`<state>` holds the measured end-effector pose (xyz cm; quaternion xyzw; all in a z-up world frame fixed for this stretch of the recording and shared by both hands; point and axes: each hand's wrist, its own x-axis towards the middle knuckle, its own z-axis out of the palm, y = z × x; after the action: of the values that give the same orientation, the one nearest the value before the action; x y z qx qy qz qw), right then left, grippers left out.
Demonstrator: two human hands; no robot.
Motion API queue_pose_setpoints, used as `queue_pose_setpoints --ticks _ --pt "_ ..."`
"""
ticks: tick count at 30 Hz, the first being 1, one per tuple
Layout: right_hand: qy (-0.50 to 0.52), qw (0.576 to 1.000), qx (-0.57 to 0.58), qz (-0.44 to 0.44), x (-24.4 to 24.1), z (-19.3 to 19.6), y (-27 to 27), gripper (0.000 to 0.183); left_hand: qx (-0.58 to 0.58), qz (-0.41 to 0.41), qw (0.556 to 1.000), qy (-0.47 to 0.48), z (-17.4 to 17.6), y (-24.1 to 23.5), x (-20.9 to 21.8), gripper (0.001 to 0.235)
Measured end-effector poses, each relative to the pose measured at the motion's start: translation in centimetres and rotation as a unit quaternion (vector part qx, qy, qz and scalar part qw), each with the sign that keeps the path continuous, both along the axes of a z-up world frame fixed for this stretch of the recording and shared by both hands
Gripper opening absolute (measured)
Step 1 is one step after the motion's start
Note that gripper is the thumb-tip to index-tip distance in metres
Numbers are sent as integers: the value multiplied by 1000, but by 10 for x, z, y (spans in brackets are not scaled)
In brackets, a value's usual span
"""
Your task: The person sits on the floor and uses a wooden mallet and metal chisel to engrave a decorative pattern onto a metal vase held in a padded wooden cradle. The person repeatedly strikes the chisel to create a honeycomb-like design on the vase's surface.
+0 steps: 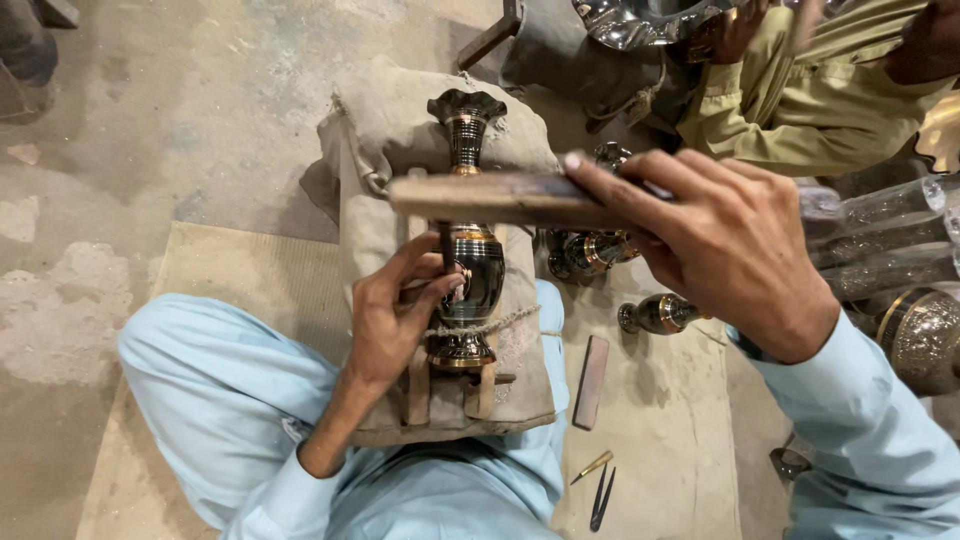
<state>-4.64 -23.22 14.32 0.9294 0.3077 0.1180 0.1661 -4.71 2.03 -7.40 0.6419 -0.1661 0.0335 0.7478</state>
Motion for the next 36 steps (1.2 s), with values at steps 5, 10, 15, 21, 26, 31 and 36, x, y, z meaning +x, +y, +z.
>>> queue_pose_setpoints --ticks 5,10,15,21,26,31,36 --pt "47 998 29 -26 0 12 16 76 -4 69 998 11 -3 -7 -9 41" --pt "37 998 4 -50 0 21 25 72 16 83 996 8 -7 -9 -7 44" --pt "0 997 -75 -22 -2 25 27 62 20 74 996 38 -10 -9 -4 48" --pt "20 989 -143 -38 5 16 24 57 -68 82 994 -3 -21 -17 -5 50" --pt "51 999 11 -10 16 22 28 60 -24 101 994 -23 -24 -18 -6 49" --pt "-12 995 -49 90 17 35 44 52 -27 94 994 38 -19 -17 -10 46" --pt "-11 997 -17 76 21 32 56 53 -49 82 995 15 -17 -17 -8 45"
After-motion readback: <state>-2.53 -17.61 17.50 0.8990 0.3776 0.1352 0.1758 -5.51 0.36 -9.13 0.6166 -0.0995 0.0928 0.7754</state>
